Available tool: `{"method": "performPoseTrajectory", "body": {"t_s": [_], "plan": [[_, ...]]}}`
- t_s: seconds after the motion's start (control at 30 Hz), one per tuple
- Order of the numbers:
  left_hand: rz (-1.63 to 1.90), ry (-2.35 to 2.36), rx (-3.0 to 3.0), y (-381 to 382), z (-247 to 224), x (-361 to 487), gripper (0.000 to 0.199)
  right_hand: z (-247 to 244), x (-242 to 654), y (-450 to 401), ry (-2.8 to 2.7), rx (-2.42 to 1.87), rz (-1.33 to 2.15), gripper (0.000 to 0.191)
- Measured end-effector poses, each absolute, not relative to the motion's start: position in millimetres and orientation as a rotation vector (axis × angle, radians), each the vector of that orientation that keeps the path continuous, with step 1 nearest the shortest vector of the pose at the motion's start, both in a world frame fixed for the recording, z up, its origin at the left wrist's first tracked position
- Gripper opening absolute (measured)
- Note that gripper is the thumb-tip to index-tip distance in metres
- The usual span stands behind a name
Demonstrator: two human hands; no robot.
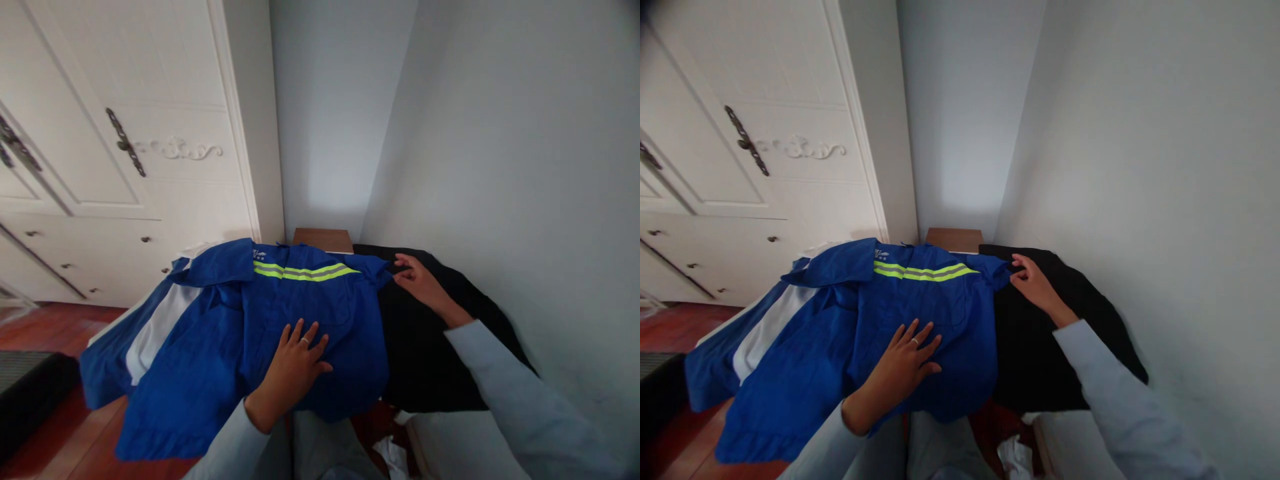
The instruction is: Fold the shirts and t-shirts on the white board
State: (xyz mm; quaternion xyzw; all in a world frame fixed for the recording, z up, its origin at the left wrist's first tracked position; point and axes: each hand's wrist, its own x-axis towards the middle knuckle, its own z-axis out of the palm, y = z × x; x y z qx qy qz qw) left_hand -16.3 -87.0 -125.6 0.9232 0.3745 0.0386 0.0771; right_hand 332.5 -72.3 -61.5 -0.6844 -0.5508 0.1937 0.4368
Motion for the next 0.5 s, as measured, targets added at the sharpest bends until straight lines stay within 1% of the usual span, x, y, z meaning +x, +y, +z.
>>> {"method": "performPoseTrajectory", "body": {"t_s": [0.03,0.07,0.1,0.13,0.2,0.27,0.3,0.37,0.43,0.5], "plan": [[0.123,1.134,2.757,-89.3,-127.7,-14.8,0.059,-61.5,340.3,-50.9,-1.372,-1.816,0.491,0.072],[0.124,1.14,2.745,-91.4,-129.2,-14.2,0.062,-63.0,345.6,-32.9,-1.389,-1.895,0.562,0.074],[0.118,1.136,2.733,-92.5,-129.7,-14.9,0.068,-65.4,348.6,-18.5,-1.425,-1.961,0.663,0.072],[0.101,1.116,2.72,-92.2,-128.6,-17.0,0.074,-68.0,349.7,-7.4,-1.481,-2.003,0.774,0.065],[0.057,1.006,2.687,-85.5,-120.2,-26.3,0.085,-71.8,347.6,6.1,-1.644,-2.048,0.927,0.039],[0.064,0.822,2.625,-68.4,-104.3,-41.6,0.082,-71.8,343.6,11.5,-1.849,-2.027,0.901,0.011],[0.097,0.748,2.59,-55.7,-94.8,-50.9,0.077,-70.2,342.0,12.1,-1.934,-1.99,0.849,0.008],[0.22,0.747,2.552,-23.2,-76.1,-71.1,0.067,-63.6,341.3,10.4,-2.03,-1.881,0.749,0.015],[0.329,0.956,2.601,15.2,-62.0,-91.8,0.064,-53.7,344.8,6.0,-2.01,-1.809,0.689,0.016],[0.351,1.204,2.686,53.9,-54.9,-111.7,0.063,-43.3,352.5,0.4,-1.899,-1.763,0.666,0.019]]}}
